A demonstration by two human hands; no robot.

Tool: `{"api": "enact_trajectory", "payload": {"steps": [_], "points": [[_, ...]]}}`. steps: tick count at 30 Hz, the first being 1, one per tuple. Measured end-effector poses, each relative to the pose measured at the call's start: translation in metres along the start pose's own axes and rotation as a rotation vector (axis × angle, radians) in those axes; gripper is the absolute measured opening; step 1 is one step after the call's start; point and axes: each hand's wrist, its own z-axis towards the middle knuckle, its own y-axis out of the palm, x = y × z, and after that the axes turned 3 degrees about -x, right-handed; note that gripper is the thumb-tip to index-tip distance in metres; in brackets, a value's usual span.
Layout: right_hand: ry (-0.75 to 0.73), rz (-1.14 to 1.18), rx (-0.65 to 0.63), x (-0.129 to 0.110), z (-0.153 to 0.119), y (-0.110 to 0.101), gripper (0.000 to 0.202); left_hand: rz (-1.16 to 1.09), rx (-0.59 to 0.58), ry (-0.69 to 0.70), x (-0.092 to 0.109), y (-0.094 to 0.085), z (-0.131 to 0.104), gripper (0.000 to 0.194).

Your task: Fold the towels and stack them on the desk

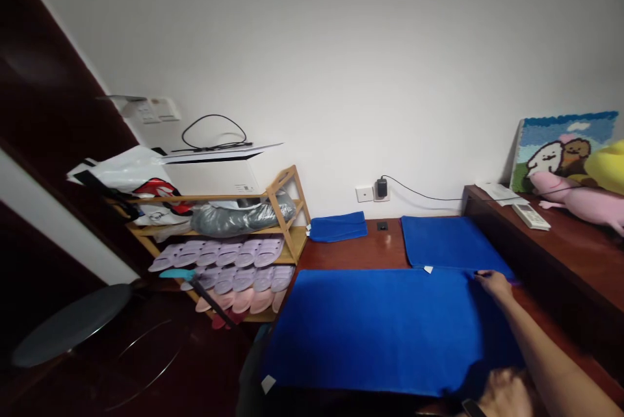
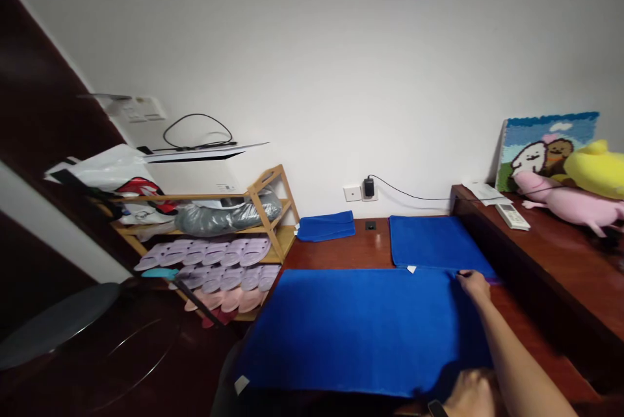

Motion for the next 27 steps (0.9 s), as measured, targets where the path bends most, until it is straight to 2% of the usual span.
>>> {"api": "enact_trajectory", "payload": {"steps": [3,6,9,12,15,18,20,22,25,27], "points": [[-0.12,0.068,-0.035,-0.026,-0.015,-0.012,0.03,0.042,0.043,-0.072,0.004,-0.021,-0.021,0.027],[-0.3,0.162,-0.149,-0.064,-0.036,-0.017,0.033,0.01,0.198,-0.168,0.008,-0.06,-0.057,0.021],[-0.45,0.233,-0.289,-0.114,-0.059,-0.007,0.042,-0.057,0.399,-0.272,0.012,-0.12,-0.106,0.017],[-0.566,0.269,-0.404,-0.175,-0.083,0.024,0.05,-0.115,0.621,-0.344,0.014,-0.188,-0.16,0.017],[-0.669,0.271,-0.479,-0.243,-0.109,0.075,0.046,-0.109,0.824,-0.429,0.009,-0.24,-0.215,0.017],[-0.761,0.227,-0.526,-0.309,-0.143,0.144,0.034,-0.054,0.971,-0.596,-0.01,-0.264,-0.271,0.022],[-0.812,0.173,-0.554,-0.345,-0.171,0.196,0.024,-0.035,1.056,-0.716,-0.031,-0.267,-0.311,0.031],[-0.852,0.106,-0.595,-0.37,-0.199,0.247,0.013,-0.024,1.112,-0.829,-0.057,-0.265,-0.349,0.041],[-0.893,-0.009,-0.667,-0.384,-0.234,0.312,0.008,0.012,1.12,-1.015,-0.095,-0.256,-0.397,0.045],[-0.912,-0.086,-0.699,-0.382,-0.246,0.341,0.013,0.037,1.082,-1.135,-0.114,-0.249,-0.418,0.037]]}}
